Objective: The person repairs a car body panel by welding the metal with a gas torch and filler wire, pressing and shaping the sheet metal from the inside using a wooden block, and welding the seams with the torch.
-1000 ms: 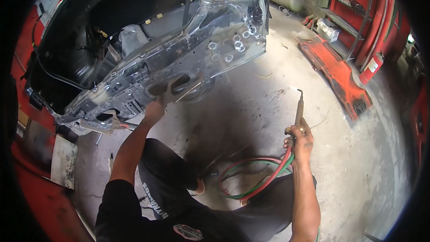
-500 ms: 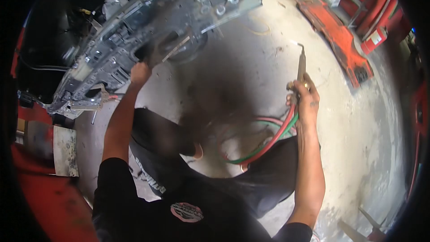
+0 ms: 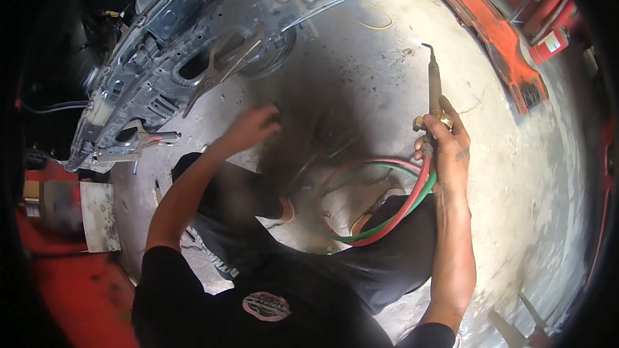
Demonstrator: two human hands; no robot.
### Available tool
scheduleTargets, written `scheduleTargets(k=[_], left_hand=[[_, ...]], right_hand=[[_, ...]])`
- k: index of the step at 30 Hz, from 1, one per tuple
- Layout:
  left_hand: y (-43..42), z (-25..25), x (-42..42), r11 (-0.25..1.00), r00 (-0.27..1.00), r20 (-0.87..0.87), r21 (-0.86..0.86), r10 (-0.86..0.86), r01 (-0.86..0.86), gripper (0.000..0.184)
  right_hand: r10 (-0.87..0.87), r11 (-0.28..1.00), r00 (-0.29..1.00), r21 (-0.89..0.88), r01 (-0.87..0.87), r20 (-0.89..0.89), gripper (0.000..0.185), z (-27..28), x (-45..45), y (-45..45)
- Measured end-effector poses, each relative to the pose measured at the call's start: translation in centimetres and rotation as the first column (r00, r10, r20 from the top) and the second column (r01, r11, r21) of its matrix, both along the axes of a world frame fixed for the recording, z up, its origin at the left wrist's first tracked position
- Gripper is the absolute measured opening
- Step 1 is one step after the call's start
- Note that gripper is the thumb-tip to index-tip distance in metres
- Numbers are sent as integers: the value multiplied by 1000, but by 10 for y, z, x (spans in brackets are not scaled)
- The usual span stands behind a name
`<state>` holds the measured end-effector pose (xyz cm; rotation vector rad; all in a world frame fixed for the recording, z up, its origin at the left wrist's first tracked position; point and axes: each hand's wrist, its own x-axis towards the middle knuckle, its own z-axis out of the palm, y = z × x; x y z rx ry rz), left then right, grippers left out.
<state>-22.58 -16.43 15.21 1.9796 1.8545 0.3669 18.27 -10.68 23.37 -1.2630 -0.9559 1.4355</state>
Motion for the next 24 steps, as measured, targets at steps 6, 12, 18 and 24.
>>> scheduleTargets(k=[6,12,18,24], left_hand=[[11,-132,48,782,891,-191,-575,-412,238,37],[-4,-243,70,932,963,-182,-268,199,-243,43],[-6,-294,47,813,899,-172,-382,404,-438,51],[-13,-357,42,871,863,-118,57,492,-489,61]], right_hand=[[54,998,998,-18,-55,-11,70,6,-6,-8],[90,993,994,-77,-84,69,71,18,-10,-11],[115,981,991,-164,-103,69,72,10,-17,7],[176,959,982,-237,-157,61,73,18,-35,17]])
